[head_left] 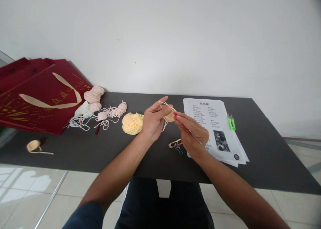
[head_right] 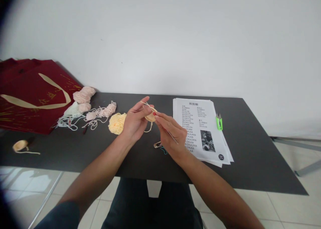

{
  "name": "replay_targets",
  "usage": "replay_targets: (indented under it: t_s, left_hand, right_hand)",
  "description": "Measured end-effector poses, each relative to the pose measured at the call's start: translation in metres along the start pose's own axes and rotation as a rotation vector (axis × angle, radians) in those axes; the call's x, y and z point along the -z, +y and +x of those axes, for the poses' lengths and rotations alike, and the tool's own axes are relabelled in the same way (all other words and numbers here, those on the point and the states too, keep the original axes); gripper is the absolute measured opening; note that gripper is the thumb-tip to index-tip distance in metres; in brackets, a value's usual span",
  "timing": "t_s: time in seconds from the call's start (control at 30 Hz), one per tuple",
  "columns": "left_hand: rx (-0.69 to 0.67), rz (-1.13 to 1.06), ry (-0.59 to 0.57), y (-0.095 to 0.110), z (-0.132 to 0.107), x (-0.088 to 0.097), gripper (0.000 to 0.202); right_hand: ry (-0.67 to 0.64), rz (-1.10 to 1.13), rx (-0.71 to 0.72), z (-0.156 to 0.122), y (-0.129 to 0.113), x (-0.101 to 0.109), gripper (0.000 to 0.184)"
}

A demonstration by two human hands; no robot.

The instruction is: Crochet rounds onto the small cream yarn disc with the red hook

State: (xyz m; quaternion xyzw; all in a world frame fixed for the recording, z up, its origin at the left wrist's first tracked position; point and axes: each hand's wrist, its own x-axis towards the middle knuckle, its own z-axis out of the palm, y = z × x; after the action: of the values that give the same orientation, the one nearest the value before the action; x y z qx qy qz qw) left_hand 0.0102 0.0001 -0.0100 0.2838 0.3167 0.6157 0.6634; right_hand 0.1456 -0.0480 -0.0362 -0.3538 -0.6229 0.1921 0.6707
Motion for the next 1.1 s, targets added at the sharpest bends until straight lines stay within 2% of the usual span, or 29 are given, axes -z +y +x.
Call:
replay_targets:
  t_s: [0.1,0.2,0.3,0.37,0.53,0.73,1.1]
  left_hand:
    - [0.062,-0.025,-0.039,0.005,0.001,0.001,0.042]
    - [0.097,-0.013,-0.079,0.008,0.002,0.004,0.04]
    - [0.05,0.061,-0.105,0.008,0.001,0.005,0.04]
    - [0.001,0.126,-0.111,0.007,0.0,0.004,0.04]
    - [-0.075,0.234,-0.124,0.005,-0.002,0.004,0.037]
    - [-0.102,0.219,-0.127,0.006,-0.001,0.005,0.036]
    - [-0.035,0.232,-0.109,0.012,-0.002,0.005,0.039]
  right_hand:
    - [0.013,0.091,-0.074,0.001,0.004,-0.001,0.028]
    - [0.067,0.293,-0.274,0.009,0.009,-0.002,0.017]
    - [0.078,0.496,-0.435,0.02,0.011,0.0,0.01]
    - [0.087,0.58,-0.468,0.026,0.011,0.003,0.011]
    - [0.085,0.605,-0.462,0.031,0.011,0.009,0.017]
    - [0.084,0.58,-0.435,0.033,0.013,0.013,0.018]
    - [0.054,0.471,-0.291,0.034,0.011,0.016,0.016]
